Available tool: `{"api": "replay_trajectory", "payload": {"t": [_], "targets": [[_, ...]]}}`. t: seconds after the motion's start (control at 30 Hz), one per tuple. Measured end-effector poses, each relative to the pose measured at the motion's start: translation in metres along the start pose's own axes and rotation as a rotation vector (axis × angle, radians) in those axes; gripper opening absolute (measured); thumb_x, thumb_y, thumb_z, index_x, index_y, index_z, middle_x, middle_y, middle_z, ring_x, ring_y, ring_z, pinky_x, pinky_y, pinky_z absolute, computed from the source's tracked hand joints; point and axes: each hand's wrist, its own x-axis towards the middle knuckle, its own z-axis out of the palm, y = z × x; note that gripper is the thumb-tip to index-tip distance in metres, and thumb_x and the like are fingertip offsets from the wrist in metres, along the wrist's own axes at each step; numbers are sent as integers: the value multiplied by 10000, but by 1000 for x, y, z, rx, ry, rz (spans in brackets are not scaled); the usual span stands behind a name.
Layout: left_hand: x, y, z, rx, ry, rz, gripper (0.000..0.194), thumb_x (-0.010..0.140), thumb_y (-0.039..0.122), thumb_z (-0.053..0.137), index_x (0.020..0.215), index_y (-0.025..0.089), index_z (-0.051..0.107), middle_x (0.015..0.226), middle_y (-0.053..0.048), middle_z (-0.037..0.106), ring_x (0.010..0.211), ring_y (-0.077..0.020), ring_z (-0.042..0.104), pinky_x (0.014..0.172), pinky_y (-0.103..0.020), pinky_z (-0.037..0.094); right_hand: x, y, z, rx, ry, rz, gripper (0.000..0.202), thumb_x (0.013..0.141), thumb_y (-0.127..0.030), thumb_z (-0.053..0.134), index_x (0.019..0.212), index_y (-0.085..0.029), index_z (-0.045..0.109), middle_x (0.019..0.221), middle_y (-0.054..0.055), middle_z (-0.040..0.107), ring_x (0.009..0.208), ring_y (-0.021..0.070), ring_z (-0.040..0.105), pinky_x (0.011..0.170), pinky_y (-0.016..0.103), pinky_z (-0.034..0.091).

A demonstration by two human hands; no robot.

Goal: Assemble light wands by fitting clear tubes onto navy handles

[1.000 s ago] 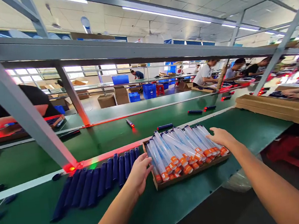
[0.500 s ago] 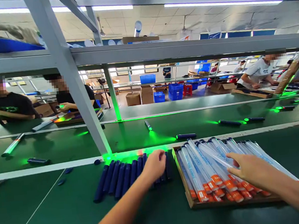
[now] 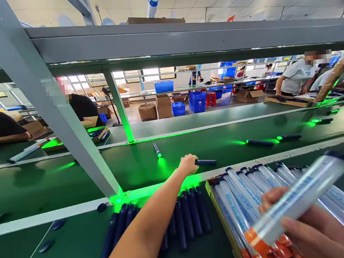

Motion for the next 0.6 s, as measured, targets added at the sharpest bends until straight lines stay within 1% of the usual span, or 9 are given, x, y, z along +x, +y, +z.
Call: {"api": "replay_trajectory", "payload": {"t": [0.07,0.1,0.2,0.27,0.33,0.4,0.43,0.5,0.6], "targets": [[-28,-3,-31,-97,79,36,283,900,302,677,1145,168,636,1302,-100,599,1209,-270,561,1047,-515,449,4,-18,42,283,-36,61,247,718,-434,782,836,-271,640,885,77,687,838,290,686,706,417,603],[-49,-3,-48,-156,123,55,283,872,282,697,1126,176,629,1314,-98,589,1233,-269,543,1077,-498,423,7,-27,61,411,-52,86,244,725,-405,785,791,-255,605,899,68,682,856,274,679,727,404,598],[-134,-2,-89,-345,217,97,251,870,292,650,1094,218,565,1293,-80,610,1223,-244,566,1077,-393,427,9,-50,112,703,-55,86,230,748,-305,767,795,-244,551,892,34,689,887,249,685,787,403,586],[-199,3,-100,-508,213,74,208,934,373,552,1075,226,515,1121,-70,682,1062,-226,664,953,-366,513,4,-60,144,815,-38,68,262,735,-242,762,907,-276,567,818,-4,689,831,239,702,793,432,588],[-259,6,-95,-760,168,-42,274,949,469,528,1073,229,483,893,-34,683,778,-203,710,738,-350,576,-4,-66,176,869,-30,82,326,739,-222,759,987,-299,562,786,-23,696,797,240,715,764,446,597],[-306,6,-80,-995,133,-198,388,902,544,597,1102,232,481,792,6,631,572,-163,663,537,-292,547,-16,-68,204,891,-57,116,292,739,-213,769,924,-271,551,837,-7,719,858,250,725,762,435,601],[-324,5,-70,-1064,122,-257,445,874,574,627,1121,231,486,785,11,618,530,-148,642,474,-260,514,-22,-68,217,900,-75,126,282,731,-206,778,868,-250,535,861,3,724,904,255,723,784,430,599],[-351,-2,-50,-1090,115,-306,522,852,627,630,1155,220,505,786,5,618,506,-125,619,418,-208,454,-36,-65,237,913,-119,155,298,725,-207,789,825,-231,509,861,9,721,912,250,720,796,420,596],[-373,-15,-28,-1036,134,-325,549,887,647,565,1206,202,534,760,6,606,471,-83,546,402,-176,390,-55,-58,255,918,-173,257,291,775,-248,766,881,-246,495,704,-42,654,672,184,680,640,351,585]]}}
